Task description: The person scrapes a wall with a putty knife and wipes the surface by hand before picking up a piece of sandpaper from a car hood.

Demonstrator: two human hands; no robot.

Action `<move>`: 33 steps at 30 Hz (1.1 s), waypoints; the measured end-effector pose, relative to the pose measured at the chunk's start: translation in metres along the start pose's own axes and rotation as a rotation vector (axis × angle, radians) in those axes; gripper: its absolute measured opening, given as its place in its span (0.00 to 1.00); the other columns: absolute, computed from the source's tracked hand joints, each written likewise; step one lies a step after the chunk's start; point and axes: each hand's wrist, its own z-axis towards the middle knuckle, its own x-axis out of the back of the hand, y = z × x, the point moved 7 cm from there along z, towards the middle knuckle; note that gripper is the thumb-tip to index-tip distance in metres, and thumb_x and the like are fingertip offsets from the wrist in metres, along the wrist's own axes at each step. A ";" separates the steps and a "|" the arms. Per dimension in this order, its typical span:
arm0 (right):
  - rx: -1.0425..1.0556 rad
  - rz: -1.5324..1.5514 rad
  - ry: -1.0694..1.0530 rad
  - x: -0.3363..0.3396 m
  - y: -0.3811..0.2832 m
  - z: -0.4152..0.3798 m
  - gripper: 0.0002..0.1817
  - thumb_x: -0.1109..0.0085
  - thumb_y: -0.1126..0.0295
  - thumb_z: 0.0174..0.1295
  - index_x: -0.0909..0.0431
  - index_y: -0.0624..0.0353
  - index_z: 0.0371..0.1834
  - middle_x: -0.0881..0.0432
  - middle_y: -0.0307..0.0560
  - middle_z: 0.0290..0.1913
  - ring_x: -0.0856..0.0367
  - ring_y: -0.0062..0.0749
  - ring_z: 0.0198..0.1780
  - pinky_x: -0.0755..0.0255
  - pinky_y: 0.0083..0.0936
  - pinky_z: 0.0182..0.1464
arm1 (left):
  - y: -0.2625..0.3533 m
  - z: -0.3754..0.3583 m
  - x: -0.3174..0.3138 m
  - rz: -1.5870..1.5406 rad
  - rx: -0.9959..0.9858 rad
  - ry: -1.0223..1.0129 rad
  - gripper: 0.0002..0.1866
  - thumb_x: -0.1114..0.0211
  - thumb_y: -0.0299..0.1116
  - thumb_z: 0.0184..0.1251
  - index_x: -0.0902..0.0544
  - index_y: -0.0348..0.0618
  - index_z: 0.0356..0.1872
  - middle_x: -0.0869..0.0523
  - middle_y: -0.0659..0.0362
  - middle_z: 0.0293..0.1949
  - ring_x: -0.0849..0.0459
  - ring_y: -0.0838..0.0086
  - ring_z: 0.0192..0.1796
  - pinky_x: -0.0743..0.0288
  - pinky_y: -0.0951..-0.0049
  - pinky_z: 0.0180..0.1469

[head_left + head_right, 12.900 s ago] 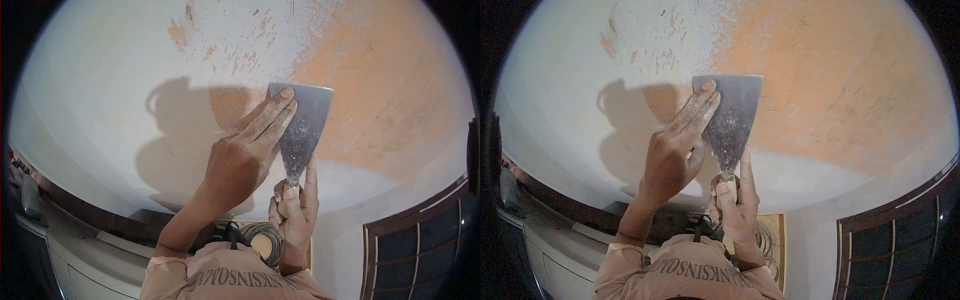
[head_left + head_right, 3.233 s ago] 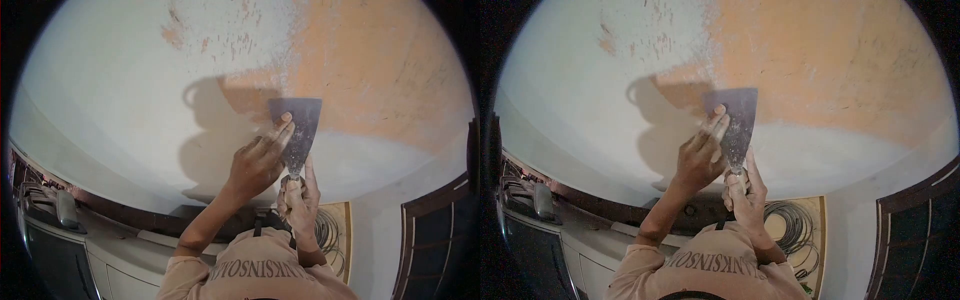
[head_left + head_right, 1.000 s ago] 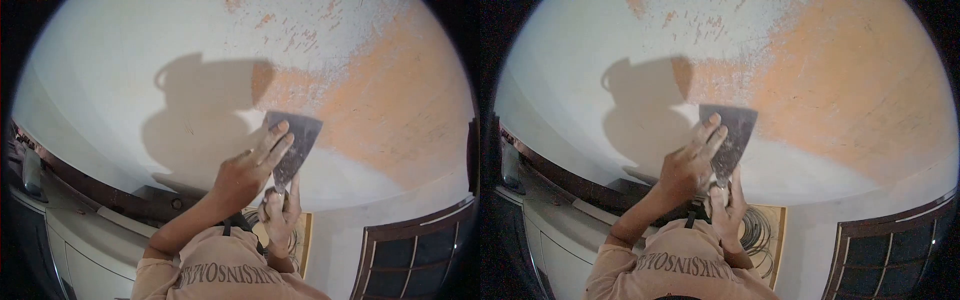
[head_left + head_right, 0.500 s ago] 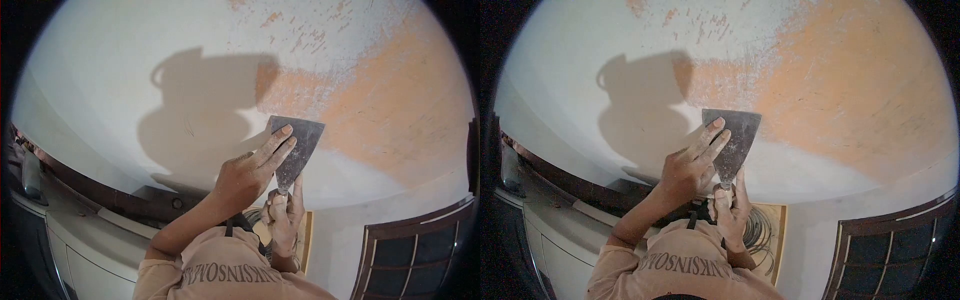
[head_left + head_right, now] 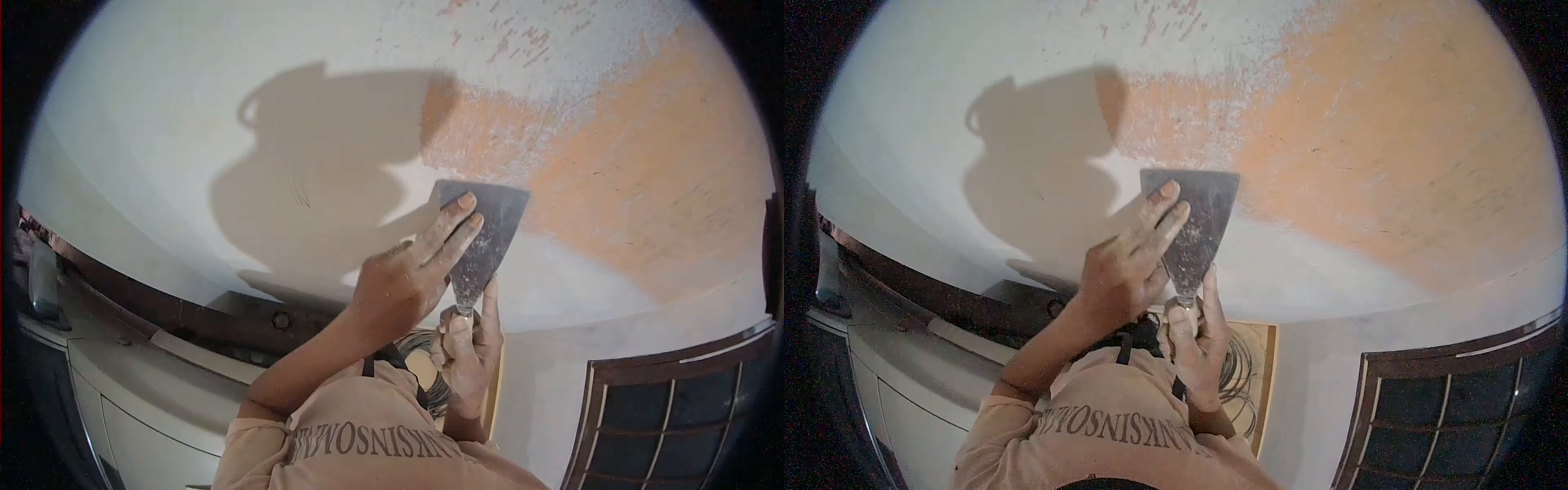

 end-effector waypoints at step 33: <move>0.016 -0.006 -0.037 -0.021 0.010 -0.002 0.31 0.55 0.76 0.65 0.54 0.62 0.71 0.25 0.38 0.32 0.33 0.12 0.20 0.36 0.12 0.21 | -0.008 -0.012 0.010 0.004 -0.001 0.136 0.31 0.46 0.14 0.44 0.25 0.46 0.55 0.27 0.58 0.61 0.19 0.68 0.51 0.20 0.75 0.41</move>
